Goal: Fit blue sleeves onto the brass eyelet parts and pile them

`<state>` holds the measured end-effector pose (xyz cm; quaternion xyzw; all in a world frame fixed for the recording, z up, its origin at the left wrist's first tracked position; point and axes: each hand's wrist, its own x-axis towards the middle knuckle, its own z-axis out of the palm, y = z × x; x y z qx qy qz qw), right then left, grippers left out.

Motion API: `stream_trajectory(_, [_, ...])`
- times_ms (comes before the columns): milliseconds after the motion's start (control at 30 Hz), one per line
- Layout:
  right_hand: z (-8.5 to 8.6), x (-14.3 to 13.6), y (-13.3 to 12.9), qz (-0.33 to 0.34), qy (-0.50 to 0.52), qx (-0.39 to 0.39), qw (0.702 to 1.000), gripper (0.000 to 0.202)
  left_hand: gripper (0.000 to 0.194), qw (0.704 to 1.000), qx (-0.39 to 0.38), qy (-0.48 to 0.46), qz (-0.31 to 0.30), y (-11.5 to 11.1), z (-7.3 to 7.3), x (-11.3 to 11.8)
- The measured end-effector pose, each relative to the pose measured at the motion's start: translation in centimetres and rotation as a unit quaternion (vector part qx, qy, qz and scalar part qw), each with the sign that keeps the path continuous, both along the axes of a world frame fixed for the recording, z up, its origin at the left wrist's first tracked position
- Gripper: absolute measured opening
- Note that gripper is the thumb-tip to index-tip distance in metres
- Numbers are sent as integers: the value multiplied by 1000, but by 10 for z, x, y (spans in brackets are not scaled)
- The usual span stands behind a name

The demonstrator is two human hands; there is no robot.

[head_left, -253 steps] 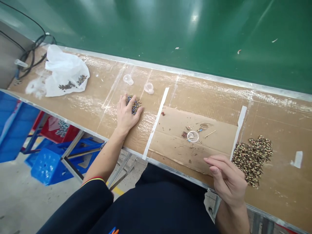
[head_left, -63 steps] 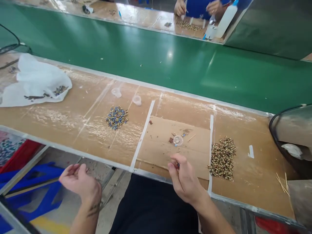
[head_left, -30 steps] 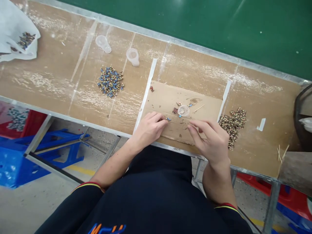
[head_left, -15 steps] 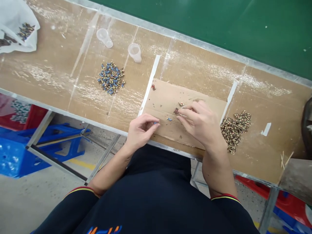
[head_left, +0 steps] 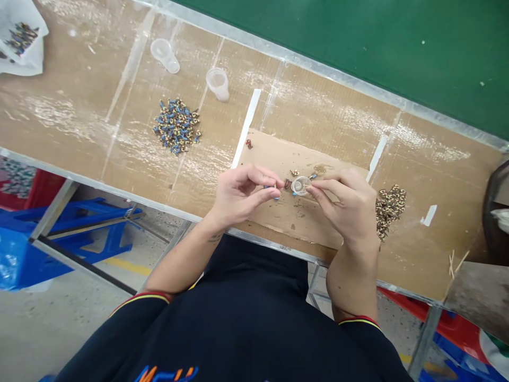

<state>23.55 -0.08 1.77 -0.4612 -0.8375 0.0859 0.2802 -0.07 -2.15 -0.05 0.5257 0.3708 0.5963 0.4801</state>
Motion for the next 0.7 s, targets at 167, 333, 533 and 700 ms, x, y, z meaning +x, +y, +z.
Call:
stream_trajectory(167, [-8,-8,2,-8,34,31,999,25,30,999,30,-8,34,26,-19,10])
stream_trajectory(333, [-9,-12,2,1,58,26,998,20,16,995,63,59,41,25,-32,8])
stream_trajectory(533, [-10,-10,3,-25,78,16,997,18,21,991,65,110,34,22,-32,7])
stream_trajectory(700, [-7,-12,3,-6,84,-1,996,16,22,993,27,114,23,17,-34,8])
